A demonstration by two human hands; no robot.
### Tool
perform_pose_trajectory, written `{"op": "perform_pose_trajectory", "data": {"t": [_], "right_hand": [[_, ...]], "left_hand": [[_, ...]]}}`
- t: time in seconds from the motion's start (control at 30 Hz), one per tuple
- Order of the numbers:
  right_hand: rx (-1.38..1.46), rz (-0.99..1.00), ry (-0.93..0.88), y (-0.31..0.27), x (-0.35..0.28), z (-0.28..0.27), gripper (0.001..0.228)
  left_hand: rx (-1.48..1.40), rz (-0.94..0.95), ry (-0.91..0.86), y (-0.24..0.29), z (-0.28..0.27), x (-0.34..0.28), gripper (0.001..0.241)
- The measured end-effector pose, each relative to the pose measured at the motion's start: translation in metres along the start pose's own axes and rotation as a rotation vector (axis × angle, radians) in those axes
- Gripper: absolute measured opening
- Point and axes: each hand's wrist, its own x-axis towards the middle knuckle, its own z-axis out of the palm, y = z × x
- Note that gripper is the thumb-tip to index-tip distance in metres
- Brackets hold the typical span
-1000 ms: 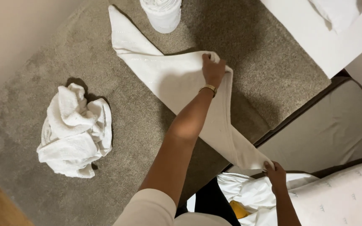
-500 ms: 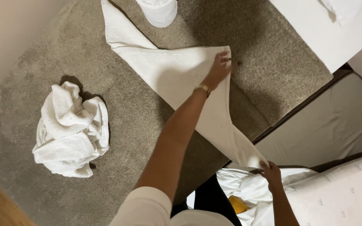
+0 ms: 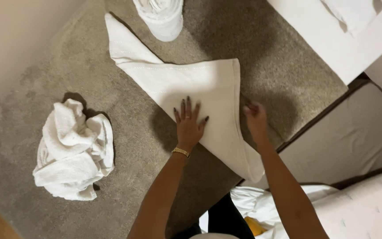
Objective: The person folds a white towel into a triangle shape on a carpeted floor, then rolls it tightly into a compact bundle. They repeat the process with a second white towel, folding and rolling it similarly. The person handles the towels by hand throughout the task.
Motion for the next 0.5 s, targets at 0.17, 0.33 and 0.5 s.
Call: {"op": "perform_pose_trajectory", "data": {"t": [0.17, 0.33, 0.5], "right_hand": [[0.243, 0.190, -0.231, 0.002, 0.064, 0.055, 0.098], [0.104, 0.231, -0.330, -0.019, 0.095, 0.061, 0.101], [0.212, -0.022, -0.229, -0.033, 0.094, 0.052, 0.059]], "left_hand": [[0.169, 0.046, -0.145, -0.017, 0.020, -0.005, 0.066], [0.193, 0.151, 0.011, -0.016, 0.015, -0.003, 0.068], [0.244, 0.197, -0.003, -0.022, 0.021, -0.003, 0.070]]}}
